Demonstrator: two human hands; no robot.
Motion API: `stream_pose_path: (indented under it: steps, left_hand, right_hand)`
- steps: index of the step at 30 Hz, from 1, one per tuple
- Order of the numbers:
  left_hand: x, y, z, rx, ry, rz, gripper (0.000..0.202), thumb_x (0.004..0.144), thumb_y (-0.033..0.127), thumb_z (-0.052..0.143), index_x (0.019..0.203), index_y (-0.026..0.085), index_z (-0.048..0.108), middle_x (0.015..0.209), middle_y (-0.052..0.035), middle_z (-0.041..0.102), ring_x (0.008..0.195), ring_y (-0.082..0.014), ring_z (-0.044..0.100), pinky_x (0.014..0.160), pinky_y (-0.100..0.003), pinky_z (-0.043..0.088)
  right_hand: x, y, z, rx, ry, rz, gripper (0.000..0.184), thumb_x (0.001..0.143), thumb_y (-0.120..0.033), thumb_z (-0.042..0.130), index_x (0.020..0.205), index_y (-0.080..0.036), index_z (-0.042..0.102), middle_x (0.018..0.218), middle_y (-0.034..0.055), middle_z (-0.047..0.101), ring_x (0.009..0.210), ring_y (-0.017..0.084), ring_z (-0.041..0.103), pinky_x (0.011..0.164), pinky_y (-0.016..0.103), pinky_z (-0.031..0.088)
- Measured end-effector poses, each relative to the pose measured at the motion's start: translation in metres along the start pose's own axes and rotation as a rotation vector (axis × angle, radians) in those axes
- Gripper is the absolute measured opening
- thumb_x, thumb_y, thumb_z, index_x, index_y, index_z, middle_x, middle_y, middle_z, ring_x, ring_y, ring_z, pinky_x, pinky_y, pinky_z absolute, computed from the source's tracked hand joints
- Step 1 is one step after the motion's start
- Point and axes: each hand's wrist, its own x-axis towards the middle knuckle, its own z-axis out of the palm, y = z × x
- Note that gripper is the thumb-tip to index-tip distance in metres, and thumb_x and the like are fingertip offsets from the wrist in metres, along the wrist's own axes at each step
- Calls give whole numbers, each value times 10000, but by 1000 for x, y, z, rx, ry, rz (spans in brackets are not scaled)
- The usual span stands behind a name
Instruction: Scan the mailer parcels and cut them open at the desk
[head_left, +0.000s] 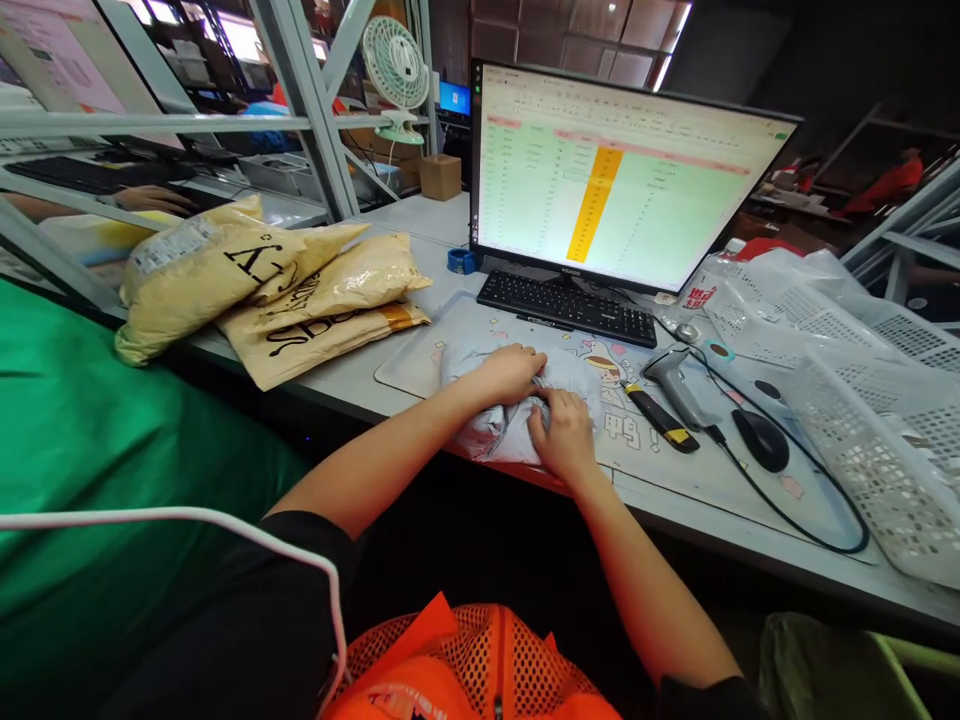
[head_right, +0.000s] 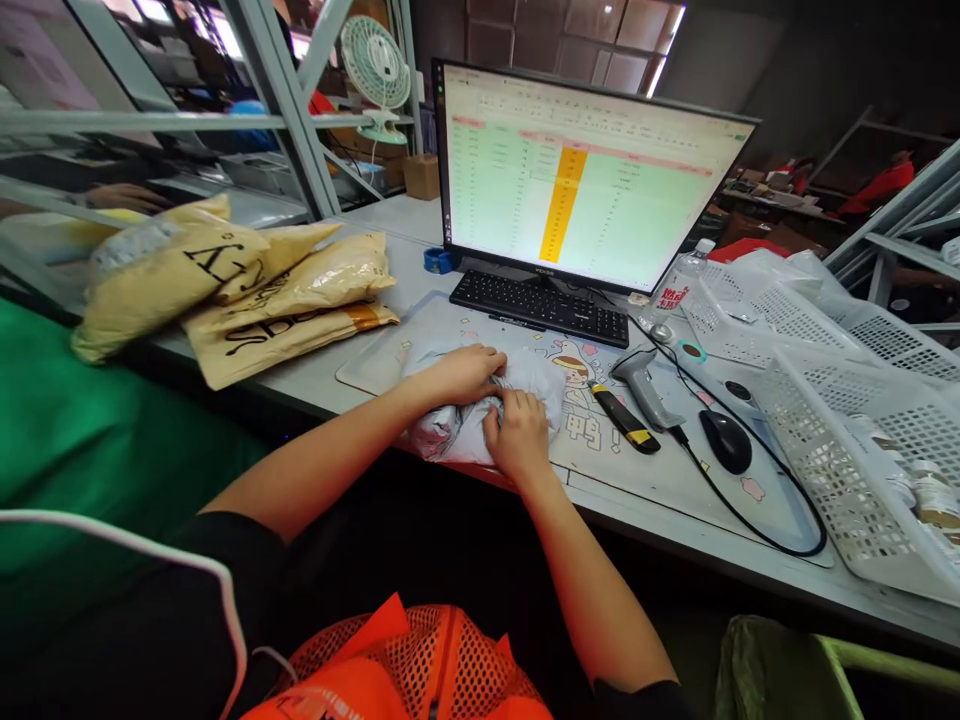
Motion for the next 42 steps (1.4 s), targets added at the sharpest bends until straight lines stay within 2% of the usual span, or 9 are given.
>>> stream_pose_path:
  steps: [8,12,16,21,24,27,34,38,42]
  left_hand:
    - [-6,-12,12,-253,109,-45,71,876,283,716,864,233,668,894,-39,736,838,-247,648,697,-318,392]
    - [-9,-17,23,-445,258,-65,186,883,315,710,756,218,615,778,-3,694,770,-206,602,703,-309,379]
    - [-6,-17,32,-592,464,-205,162,872,267,685,755,202,594,721,8,647,683,-172,541,670,-297,370]
    - [-8,-12,35,-705,610,-240,101,890,259,630,826,197,582,782,7,648,722,-159,547,709,-280,405]
    - [-13,-9,34,-707,635,-195,106,932,296,571,882,202,568,800,4,628,733,-159,549,716,-276,406]
    - [-17,-7,34,-680,627,-143,127,963,326,540,913,210,556,816,-1,625,728,-163,557,721,-278,411]
    - [-19,-4,38,-607,610,-94,128,1001,318,517,948,213,568,819,-16,637,722,-178,591,706,-284,412]
    - [-18,-5,38,-659,621,-95,144,1003,350,497,955,223,545,780,-8,607,691,-177,565,681,-283,380]
    - [-10,-9,39,-779,628,-192,108,978,314,513,913,228,515,669,30,533,598,-157,498,607,-265,330]
  right_hand:
    - [6,6,-10,-48,-162,70,281,1049,-228,461,1085,-142,726,998,131,737,897,263,650,797,321,407]
    - [12,4,-22,-108,-266,137,352,1123,-346,424,1117,-181,736,912,111,751,777,245,661,687,298,351]
    - [6,1,-30,-136,-350,86,353,1128,-366,449,1089,-187,750,908,118,757,804,250,683,673,296,326]
    - [-10,-1,-25,-91,-337,89,342,1118,-355,444,1082,-190,741,888,117,751,820,268,701,683,298,361]
    - [-13,-1,-21,13,-290,103,383,1100,-361,440,1372,-166,626,825,93,734,791,284,709,698,309,417]
    - [-12,-1,-20,133,-234,105,638,1079,-394,445,1640,-126,300,776,72,712,744,297,704,705,336,475]
    - [-3,-1,-20,153,-239,140,756,1064,-471,508,1673,-115,235,793,88,708,724,294,695,680,341,486]
    - [1,-3,-26,265,-315,93,653,1063,-427,559,1627,-172,352,697,7,671,718,246,678,662,288,436]
    - [-8,-16,-28,172,-301,21,248,1039,-397,594,1206,-231,675,729,2,665,694,213,636,627,269,323]
